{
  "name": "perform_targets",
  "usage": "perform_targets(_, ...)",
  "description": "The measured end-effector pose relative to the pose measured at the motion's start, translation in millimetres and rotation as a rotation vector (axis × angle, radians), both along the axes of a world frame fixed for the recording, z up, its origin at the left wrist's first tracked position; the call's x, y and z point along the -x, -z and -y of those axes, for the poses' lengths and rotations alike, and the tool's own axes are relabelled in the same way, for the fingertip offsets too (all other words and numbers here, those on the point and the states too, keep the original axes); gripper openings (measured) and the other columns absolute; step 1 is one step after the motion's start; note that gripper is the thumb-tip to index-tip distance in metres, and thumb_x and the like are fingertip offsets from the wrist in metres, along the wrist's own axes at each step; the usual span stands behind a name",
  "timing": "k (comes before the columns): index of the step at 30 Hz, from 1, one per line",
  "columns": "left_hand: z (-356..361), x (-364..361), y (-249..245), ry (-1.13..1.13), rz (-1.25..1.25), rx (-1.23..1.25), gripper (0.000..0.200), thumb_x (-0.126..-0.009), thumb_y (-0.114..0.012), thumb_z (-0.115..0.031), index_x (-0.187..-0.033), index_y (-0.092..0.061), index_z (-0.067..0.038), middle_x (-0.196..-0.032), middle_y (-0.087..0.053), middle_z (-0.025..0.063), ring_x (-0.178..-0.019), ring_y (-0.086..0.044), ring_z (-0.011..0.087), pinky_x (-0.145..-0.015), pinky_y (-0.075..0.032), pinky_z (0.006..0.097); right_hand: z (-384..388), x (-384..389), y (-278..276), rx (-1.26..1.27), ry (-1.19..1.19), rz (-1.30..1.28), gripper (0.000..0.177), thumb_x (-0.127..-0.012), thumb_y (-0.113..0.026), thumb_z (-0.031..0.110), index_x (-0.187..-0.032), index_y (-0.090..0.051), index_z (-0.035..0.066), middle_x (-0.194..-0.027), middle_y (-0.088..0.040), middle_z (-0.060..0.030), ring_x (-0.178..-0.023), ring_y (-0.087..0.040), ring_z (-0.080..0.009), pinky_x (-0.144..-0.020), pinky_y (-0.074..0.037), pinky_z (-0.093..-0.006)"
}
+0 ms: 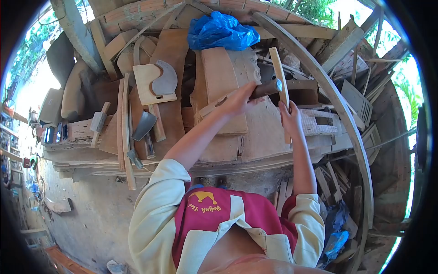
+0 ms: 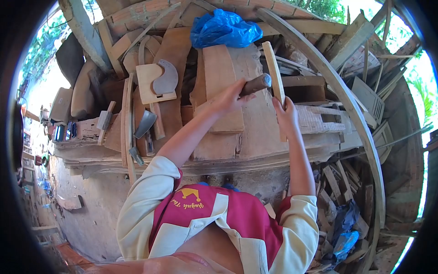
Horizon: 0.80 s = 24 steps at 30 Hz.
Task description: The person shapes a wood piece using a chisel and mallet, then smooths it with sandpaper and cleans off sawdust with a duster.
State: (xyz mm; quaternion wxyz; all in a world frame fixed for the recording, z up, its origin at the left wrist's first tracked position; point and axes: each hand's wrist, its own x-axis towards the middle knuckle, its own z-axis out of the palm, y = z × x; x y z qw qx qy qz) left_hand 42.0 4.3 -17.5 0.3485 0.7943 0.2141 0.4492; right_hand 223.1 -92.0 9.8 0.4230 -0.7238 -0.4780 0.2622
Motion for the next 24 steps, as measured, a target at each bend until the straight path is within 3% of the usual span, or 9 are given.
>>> perform_targets(2,-7,2,3,0.096,0.009,0.040,0.032,-0.076,-0.065,-0.021,-0.092,-0.044,-0.003,-0.076,-0.049,0.0154,-0.069,-0.050,0.0270,-0.062,-0.040,0.0343,-3,0,21,0.014,-0.002,-0.045,0.039,-0.080,-0.057,0.041,-0.092,-0.054,0.003,-0.057,-0.045,-0.0006,-0.044,-0.044,-0.0089,-0.040,-0.035,-0.0252)
perform_targets(5,-14,16,-3,0.105,0.036,0.070,0.033,-0.076,-0.066,-0.020,-0.095,-0.044,-0.004,-0.076,-0.049,0.0100,-0.070,-0.048,0.0189,-0.064,-0.040,0.0310,-3,5,32,0.087,-0.010,-0.080,0.041,-0.081,-0.057,0.041,-0.091,-0.053,0.002,-0.061,-0.051,-0.0044,-0.051,-0.050,-0.0131,-0.046,-0.040,-0.0290)
perform_targets(8,-22,31,-6,0.111,0.142,0.152,0.036,-0.076,-0.067,-0.019,-0.100,-0.046,-0.004,-0.079,-0.050,0.0039,-0.075,-0.049,0.0135,-0.068,-0.040,0.0276,-7,13,34,0.112,-0.062,0.072,0.044,-0.080,-0.056,0.041,-0.093,-0.053,-0.001,-0.077,-0.058,-0.0171,-0.074,-0.057,-0.0279,-0.067,-0.042,-0.0373)
perform_targets(10,-30,40,-6,0.191,0.278,0.350,0.036,-0.077,-0.066,-0.017,-0.104,-0.046,-0.005,-0.085,-0.051,0.0005,-0.080,-0.049,0.0111,-0.073,-0.040,0.0261,-14,19,28,0.142,-0.076,0.160,0.044,-0.079,-0.056,0.041,-0.093,-0.053,-0.001,-0.080,-0.059,-0.0183,-0.076,-0.057,-0.0300,-0.067,-0.043,-0.0374)
perform_targets(13,-28,54,-13,0.267,0.351,0.437,0.032,-0.078,-0.065,-0.014,-0.103,-0.048,-0.004,-0.088,-0.051,-0.0005,-0.083,-0.048,0.0090,-0.076,-0.040,0.0247,-33,26,33,0.161,-0.086,0.292,0.047,-0.076,-0.058,0.043,-0.092,-0.053,-0.002,-0.084,-0.059,-0.0207,-0.079,-0.057,-0.0337,-0.068,-0.043,-0.0384)
perform_targets(20,-34,56,-1,0.099,0.447,0.394,0.026,-0.082,-0.059,-0.012,-0.103,-0.046,-0.005,-0.087,-0.053,0.0016,-0.082,-0.049,0.0097,-0.073,-0.038,0.0236,-88,38,60,0.054,-0.056,0.395,0.059,-0.065,-0.067,0.048,-0.088,-0.052,-0.004,-0.087,-0.058,-0.0224,-0.086,-0.056,-0.0361,-0.072,-0.043,-0.0406)
perform_targets(24,-33,54,1,0.038,0.599,0.374,0.020,-0.083,-0.058,-0.012,-0.098,-0.046,-0.007,-0.084,-0.050,-0.0009,-0.077,-0.047,0.0071,-0.069,-0.037,0.0218,-102,46,65,0.059,-0.085,0.415,0.058,-0.064,-0.068,0.046,-0.092,-0.050,-0.002,-0.091,-0.058,-0.0206,-0.088,-0.055,-0.0357,-0.072,-0.043,-0.0402)
